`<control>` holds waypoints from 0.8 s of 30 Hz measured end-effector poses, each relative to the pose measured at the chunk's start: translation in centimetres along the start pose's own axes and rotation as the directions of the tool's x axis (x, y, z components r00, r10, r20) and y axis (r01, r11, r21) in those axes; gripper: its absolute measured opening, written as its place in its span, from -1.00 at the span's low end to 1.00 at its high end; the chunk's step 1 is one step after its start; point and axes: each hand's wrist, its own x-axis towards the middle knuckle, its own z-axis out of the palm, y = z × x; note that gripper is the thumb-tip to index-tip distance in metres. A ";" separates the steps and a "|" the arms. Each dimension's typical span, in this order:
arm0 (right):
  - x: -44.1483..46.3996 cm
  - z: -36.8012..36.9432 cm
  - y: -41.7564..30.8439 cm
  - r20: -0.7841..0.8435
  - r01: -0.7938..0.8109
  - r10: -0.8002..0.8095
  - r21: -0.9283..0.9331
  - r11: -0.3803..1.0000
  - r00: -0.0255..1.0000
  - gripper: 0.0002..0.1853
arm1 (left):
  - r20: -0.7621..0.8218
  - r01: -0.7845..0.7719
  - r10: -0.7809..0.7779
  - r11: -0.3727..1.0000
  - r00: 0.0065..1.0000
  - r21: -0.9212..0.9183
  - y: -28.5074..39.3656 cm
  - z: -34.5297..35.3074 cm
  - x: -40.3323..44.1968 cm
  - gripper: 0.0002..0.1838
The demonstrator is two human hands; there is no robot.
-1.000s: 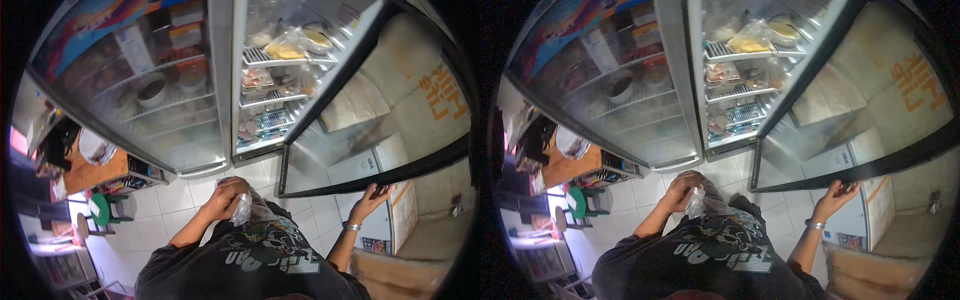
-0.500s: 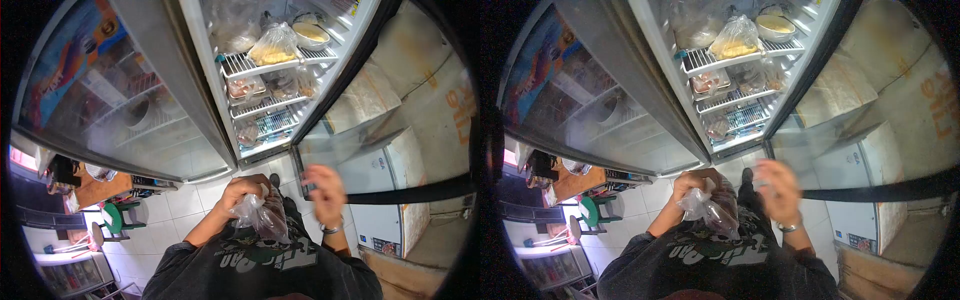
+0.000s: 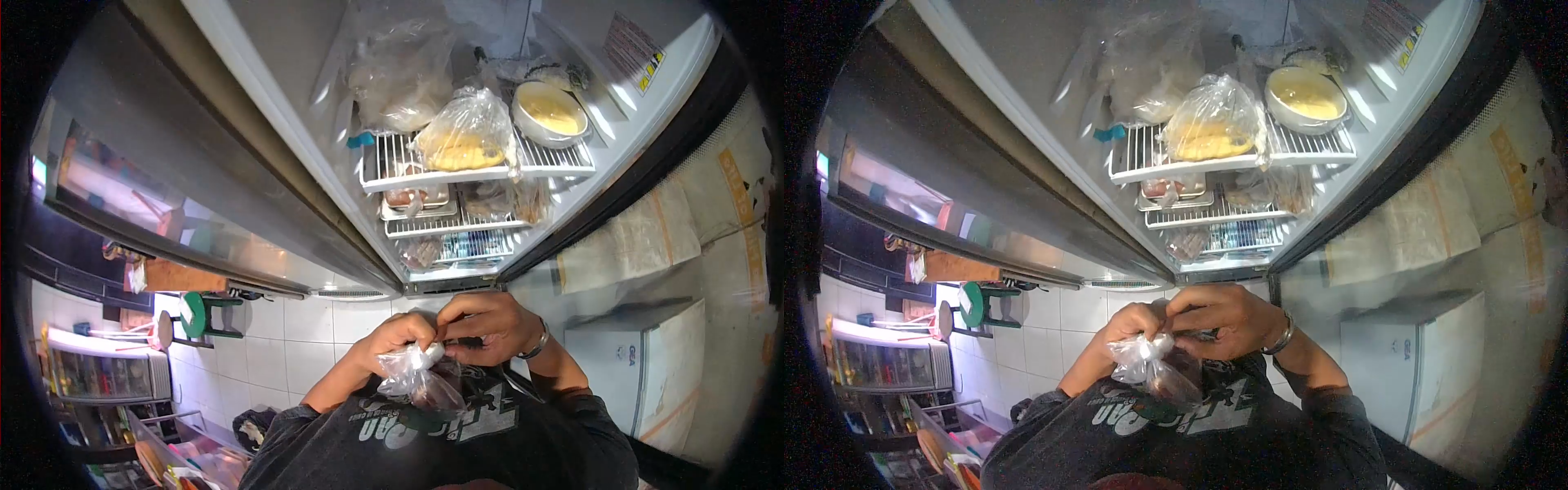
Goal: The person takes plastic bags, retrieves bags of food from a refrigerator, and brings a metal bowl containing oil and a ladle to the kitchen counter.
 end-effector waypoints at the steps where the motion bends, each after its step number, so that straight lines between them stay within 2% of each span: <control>1: 0.0 -0.8 0.5 0.056 0.002 -0.006 0.077 0.997 0.998 -0.73 | 0.018 -0.002 0.002 1.000 1.000 0.030 0.0 0.2 0.5 -0.68; 2: 0.2 -1.4 0.8 0.110 -0.001 -0.016 0.152 0.988 0.994 -0.74 | 0.038 -0.005 0.002 0.998 0.999 0.059 0.0 0.4 0.9 -0.68; 3: 0.5 -1.8 1.0 0.132 0.013 -0.031 0.138 0.990 0.991 -0.73 | -0.011 0.097 -0.097 0.995 0.995 0.000 -0.1 0.7 0.3 -0.70; 4: 0.7 -2.0 1.2 0.131 0.021 -0.038 0.132 0.991 0.991 -0.73 | -0.006 0.092 -0.092 0.996 0.996 0.007 -0.3 0.7 0.2 -0.70; 7: 1.0 -2.0 2.1 0.136 0.067 -0.101 0.232 0.970 0.986 -0.72 | -0.072 0.171 -0.185 0.971 0.980 -0.167 -0.3 0.4 0.3 -0.70; 8: 1.2 -2.0 2.5 0.134 0.073 -0.105 0.225 0.972 0.985 -0.72 | -0.066 0.168 -0.180 0.972 0.981 -0.162 0.0 0.3 0.5 -0.70; 10: 1.8 -2.2 3.0 0.160 0.075 -0.117 0.250 0.965 0.980 -0.72 | -0.139 0.258 -0.324 0.898 0.936 -0.357 0.4 0.2 0.8 -0.67; 11: 2.0 -2.4 3.1 0.169 0.079 -0.111 0.186 0.979 0.979 -0.73 | -0.177 0.292 -0.369 0.889 0.912 -0.352 0.3 0.2 0.8 -0.66; 12: 2.1 -2.4 3.3 0.164 0.085 -0.116 0.181 0.980 0.980 -0.73 | -0.172 0.294 -0.367 0.892 0.914 -0.345 0.0 0.1 0.8 -0.66; 14: 2.1 -1.9 4.0 0.132 0.150 -0.154 0.039 0.988 0.979 -0.73 | -0.246 0.294 -0.394 0.886 0.886 -0.359 -0.6 -0.2 0.7 -0.62; 16: 2.0 -1.6 4.4 0.100 0.160 -0.163 0.037 0.986 0.982 -0.72 | -0.194 0.279 -0.383 0.867 0.903 -0.414 -0.9 -0.7 0.6 -0.57; 18: 1.6 -0.8 5.1 0.017 0.177 -0.178 0.046 0.983 0.984 -0.73 | -0.212 0.222 -0.381 0.818 0.900 -0.530 -0.9 -0.9 0.8 -0.53; 19: 1.3 -0.3 5.2 -0.014 0.186 -0.185 0.025 0.982 0.983 -0.76 | -0.216 0.264 -0.386 0.859 0.897 -0.438 -1.4 -1.5 0.1 -0.51; 22: 1.2 0.1 5.5 -0.065 0.182 -0.182 -0.011 0.983 0.981 -0.78 | -0.232 0.250 -0.425 0.807 0.875 -0.536 -1.0 -1.5 0.1 -0.51; 24: 1.1 0.3 5.6 -0.071 0.171 -0.172 -0.013 0.985 0.983 -0.80 | -0.227 0.264 -0.409 0.836 0.884 -0.480 -0.8 -1.5 0.4 -0.51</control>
